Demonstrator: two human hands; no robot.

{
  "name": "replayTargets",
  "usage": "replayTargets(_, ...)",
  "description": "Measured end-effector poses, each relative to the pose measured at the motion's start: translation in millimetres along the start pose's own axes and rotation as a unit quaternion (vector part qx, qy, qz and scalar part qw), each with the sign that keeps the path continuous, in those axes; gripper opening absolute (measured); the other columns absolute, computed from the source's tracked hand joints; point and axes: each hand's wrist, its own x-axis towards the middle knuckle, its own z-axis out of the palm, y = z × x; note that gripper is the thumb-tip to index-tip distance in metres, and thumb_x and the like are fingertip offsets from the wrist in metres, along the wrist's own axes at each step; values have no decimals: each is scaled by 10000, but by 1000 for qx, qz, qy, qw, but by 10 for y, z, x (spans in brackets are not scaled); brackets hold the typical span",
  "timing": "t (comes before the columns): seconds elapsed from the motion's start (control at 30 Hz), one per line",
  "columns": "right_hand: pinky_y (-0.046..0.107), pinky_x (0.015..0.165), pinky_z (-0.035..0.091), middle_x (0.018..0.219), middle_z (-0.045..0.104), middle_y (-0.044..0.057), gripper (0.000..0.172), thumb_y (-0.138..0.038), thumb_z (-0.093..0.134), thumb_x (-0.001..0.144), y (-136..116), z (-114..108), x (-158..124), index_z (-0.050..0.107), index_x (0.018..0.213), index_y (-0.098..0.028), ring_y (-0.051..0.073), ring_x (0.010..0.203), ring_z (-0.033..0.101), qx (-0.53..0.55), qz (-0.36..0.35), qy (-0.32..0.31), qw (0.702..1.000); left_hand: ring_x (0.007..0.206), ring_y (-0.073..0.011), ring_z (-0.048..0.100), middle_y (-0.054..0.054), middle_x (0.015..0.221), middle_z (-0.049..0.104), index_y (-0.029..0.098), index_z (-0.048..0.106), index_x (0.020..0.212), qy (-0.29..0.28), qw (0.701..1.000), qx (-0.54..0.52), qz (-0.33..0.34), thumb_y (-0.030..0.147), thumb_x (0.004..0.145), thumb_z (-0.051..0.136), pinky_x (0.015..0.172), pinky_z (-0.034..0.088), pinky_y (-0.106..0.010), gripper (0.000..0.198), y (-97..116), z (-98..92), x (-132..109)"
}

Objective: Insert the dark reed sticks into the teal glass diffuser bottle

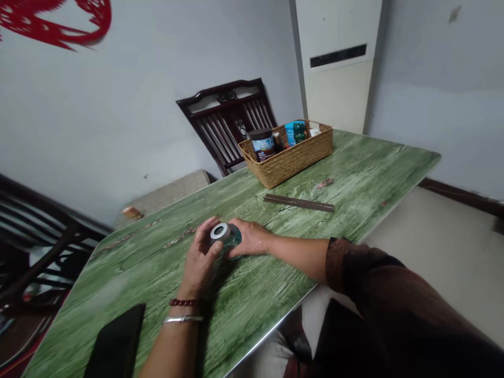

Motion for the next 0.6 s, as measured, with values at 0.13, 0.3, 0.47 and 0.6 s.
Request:
replayTargets(0.13,333,838,490,1096,728,24,715,-409,925,658,-26,-12,5,597,1273,-250,266,1012,699,-5,3,-7,1000,1162,-247,656,-88,1311,657,242,650,1225,59,998,19,12,530,693,912,1049,518,-385,659,-28,29,30)
replayTargets(0.3,337,862,485,1133,718,34,741,-407,927,660,-43,-35,10,581,1294,-240,275,1062,696,-9,7,-22,1000,1269,-274,631,-100,1371,664,250,657,1286,-4,1000,-15,5,501,835,821,1109,484,-417,542,70,-25,-19)
replayTargets(0.47,307,818,472,1107,721,15,745,-389,947,641,-34,-22,5,590,1281,-252,255,1026,701,15,3,-12,1000,1372,-319,565,-117,1414,617,279,588,1411,15,1000,14,21,650,759,835,1142,464,-469,791,26,-59,12)
replayTargets(0.6,306,824,472,1119,720,20,727,-377,934,657,-28,-18,10,587,1281,-246,253,1040,700,5,-1,-16,1000,1231,-277,636,-84,1263,660,284,603,1379,41,997,64,28,536,778,866,1121,476,-462,703,10,-72,13)
